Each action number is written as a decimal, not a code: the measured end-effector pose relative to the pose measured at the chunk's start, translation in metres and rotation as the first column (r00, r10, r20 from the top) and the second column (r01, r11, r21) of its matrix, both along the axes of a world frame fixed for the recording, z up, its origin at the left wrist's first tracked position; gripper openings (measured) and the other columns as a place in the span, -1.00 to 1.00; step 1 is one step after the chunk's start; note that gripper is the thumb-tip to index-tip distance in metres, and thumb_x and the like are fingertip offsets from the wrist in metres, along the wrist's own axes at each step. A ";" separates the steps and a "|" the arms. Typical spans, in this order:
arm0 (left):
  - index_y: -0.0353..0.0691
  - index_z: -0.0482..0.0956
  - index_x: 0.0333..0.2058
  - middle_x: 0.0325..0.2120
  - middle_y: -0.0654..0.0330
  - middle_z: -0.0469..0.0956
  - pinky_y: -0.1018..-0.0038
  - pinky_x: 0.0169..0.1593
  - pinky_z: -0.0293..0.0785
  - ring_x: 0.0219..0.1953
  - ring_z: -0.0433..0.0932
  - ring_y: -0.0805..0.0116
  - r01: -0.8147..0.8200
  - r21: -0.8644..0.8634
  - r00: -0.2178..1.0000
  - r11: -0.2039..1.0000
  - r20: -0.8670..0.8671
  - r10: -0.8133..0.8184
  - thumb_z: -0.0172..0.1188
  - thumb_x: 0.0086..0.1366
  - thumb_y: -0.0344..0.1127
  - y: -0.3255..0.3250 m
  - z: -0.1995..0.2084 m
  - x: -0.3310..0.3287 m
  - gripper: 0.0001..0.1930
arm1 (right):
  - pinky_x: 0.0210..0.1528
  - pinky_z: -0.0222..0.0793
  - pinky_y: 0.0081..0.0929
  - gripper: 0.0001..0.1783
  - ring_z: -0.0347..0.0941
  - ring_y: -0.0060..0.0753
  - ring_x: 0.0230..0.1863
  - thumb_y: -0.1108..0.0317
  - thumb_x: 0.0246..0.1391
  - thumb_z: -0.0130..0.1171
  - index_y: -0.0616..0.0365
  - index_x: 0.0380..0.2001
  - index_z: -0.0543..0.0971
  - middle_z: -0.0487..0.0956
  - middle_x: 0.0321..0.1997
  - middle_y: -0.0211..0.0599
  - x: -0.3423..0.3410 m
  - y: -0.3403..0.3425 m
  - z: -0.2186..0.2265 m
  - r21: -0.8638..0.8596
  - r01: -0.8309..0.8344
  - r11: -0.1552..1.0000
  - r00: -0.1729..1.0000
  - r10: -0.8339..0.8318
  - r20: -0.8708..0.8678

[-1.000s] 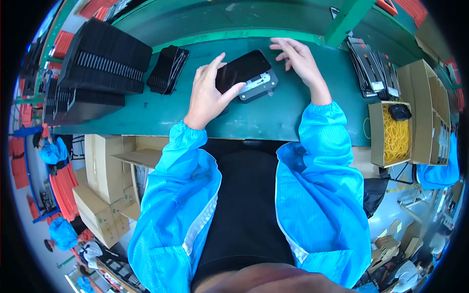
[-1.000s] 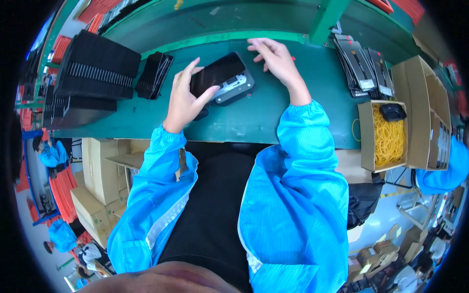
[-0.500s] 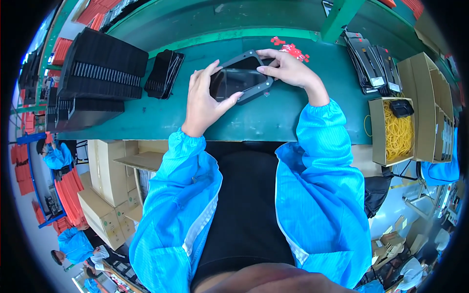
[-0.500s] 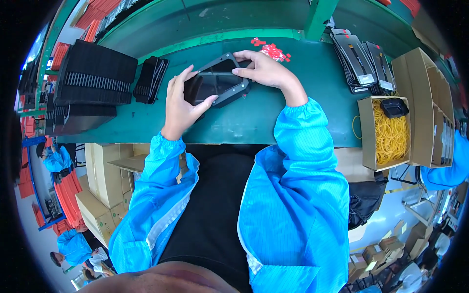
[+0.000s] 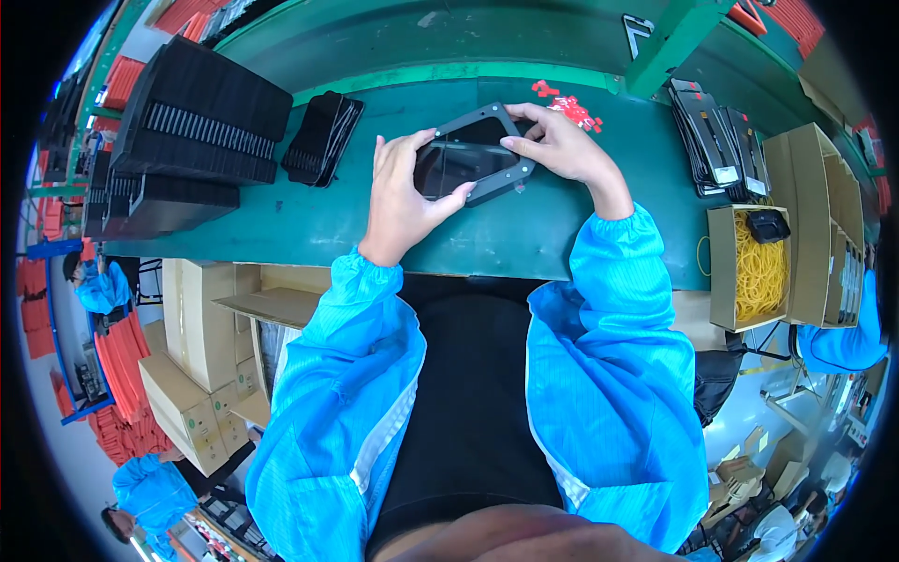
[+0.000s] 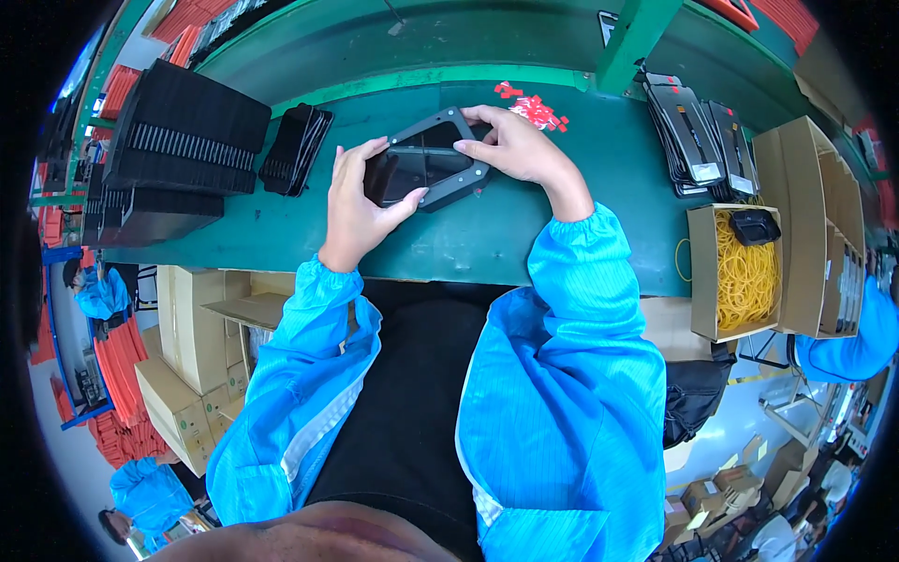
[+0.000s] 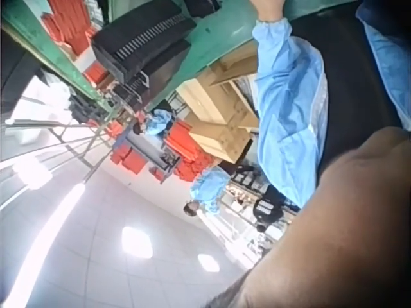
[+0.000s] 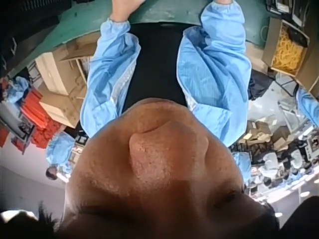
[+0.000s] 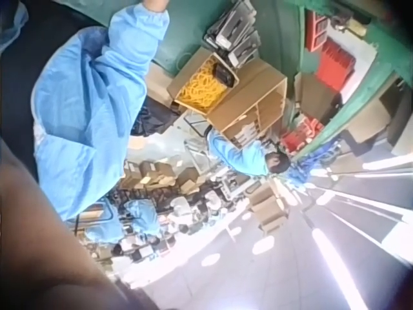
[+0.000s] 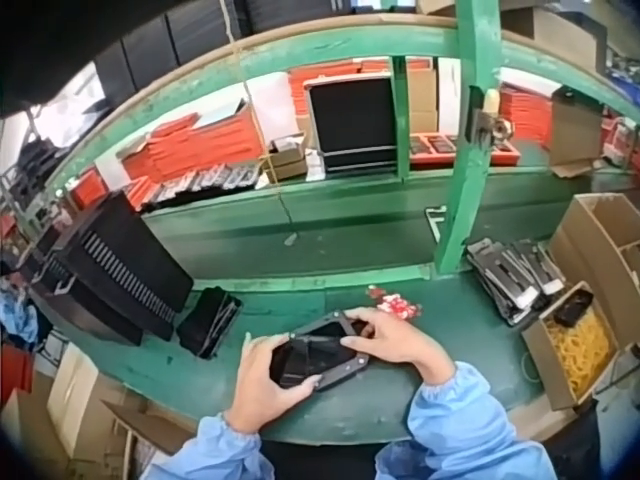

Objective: Inspecting and assembling plastic components and modules for electronic devices on a production line.

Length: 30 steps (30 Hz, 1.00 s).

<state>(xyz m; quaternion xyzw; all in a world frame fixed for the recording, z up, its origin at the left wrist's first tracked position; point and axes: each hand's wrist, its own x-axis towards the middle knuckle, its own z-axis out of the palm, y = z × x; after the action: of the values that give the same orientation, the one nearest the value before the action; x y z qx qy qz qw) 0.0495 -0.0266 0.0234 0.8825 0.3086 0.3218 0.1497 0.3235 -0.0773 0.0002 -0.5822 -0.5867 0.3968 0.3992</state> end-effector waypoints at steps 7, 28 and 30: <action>-0.20 0.48 0.30 0.26 -0.05 0.47 -0.07 0.46 0.17 0.32 0.40 -0.16 -0.122 -0.006 0.992 0.993 0.030 0.122 0.57 0.12 -0.11 -0.003 0.019 -0.029 -0.21 | -0.25 0.45 -0.50 -0.32 0.52 -0.54 -0.28 0.24 0.25 0.39 0.33 0.33 0.46 0.69 -0.09 -0.18 0.002 0.002 -0.001 0.039 0.014 0.999 0.998 -0.016 0.058; 0.01 0.69 0.19 0.19 -0.11 0.47 0.14 0.28 0.41 0.20 0.48 -0.14 0.126 -0.168 0.980 0.978 -0.134 -0.149 0.60 -0.10 0.16 0.023 0.012 -0.065 -0.18 | -0.26 0.47 -0.31 -0.19 0.49 -0.29 -0.31 -0.36 0.50 -0.45 0.14 -0.51 0.34 0.46 -0.30 -0.20 -0.081 0.031 0.100 0.410 -0.325 0.852 0.614 0.520 -0.594; -0.01 0.71 0.16 0.14 -0.13 0.50 0.15 0.26 0.42 0.16 0.49 -0.12 0.126 -0.183 0.984 0.975 -0.099 -0.146 0.58 -0.07 0.15 0.032 0.010 -0.065 -0.22 | -0.22 0.50 -0.27 -0.20 0.50 -0.20 -0.32 -0.41 0.46 -0.60 0.04 -0.59 0.14 0.46 -0.31 -0.16 -0.091 -0.007 0.078 0.344 -0.236 0.909 0.785 0.387 -0.483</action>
<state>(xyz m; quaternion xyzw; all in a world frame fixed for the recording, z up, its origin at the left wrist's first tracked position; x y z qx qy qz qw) -0.0155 0.0053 0.0330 0.9016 0.2823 0.2324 0.2312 0.2327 -0.0848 0.0785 -0.2816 -0.5861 0.5234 0.5506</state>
